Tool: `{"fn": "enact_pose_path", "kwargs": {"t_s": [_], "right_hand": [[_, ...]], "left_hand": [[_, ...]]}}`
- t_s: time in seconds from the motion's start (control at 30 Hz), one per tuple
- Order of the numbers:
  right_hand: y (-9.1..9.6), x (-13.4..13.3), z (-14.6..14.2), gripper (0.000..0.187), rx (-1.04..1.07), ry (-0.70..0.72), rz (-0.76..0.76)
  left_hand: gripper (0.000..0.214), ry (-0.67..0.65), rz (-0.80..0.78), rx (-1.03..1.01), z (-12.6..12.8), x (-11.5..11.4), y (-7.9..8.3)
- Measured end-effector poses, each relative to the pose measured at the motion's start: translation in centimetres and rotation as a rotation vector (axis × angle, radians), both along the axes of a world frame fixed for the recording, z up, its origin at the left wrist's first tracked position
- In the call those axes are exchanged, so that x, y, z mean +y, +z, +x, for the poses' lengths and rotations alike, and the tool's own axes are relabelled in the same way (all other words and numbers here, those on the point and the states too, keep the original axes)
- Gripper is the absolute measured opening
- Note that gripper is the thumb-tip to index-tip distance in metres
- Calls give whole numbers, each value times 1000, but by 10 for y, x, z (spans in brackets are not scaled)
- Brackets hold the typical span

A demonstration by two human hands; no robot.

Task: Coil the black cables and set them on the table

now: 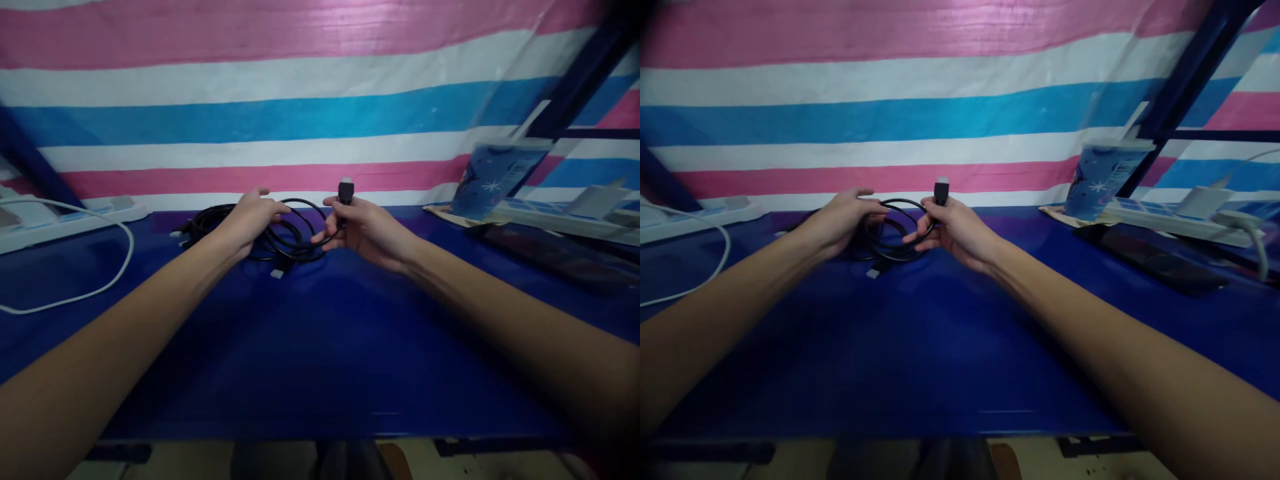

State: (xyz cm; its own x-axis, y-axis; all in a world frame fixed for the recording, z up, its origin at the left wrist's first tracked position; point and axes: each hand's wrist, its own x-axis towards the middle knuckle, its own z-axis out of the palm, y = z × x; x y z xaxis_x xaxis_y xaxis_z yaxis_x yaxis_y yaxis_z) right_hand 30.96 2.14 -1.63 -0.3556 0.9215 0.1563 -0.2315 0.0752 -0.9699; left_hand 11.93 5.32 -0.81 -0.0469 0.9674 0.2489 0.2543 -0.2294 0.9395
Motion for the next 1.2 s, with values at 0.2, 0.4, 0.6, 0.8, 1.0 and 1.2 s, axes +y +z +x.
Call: {"fn": "enact_pose_path", "kwargs": {"t_s": [0.2,0.4,0.6,0.8,1.0,1.2], "right_hand": [[-8,4,-9,14,-248,-136,151],[-12,9,-2,23,-420,-357,431],[-10,8,2,19,-625,-405,550],[-9,8,1,12,-797,-477,640],[-11,9,4,18,-772,-536,671],[-8,8,-4,16,-489,-472,480]], "left_hand": [[11,-234,-96,-166,8,-11,5],[18,-359,18,-88,17,-27,8],[28,-371,118,25,20,-31,10],[32,-60,309,399,13,-24,9],[28,158,621,926,1,-21,7],[40,-116,703,918,12,-31,9]]}}
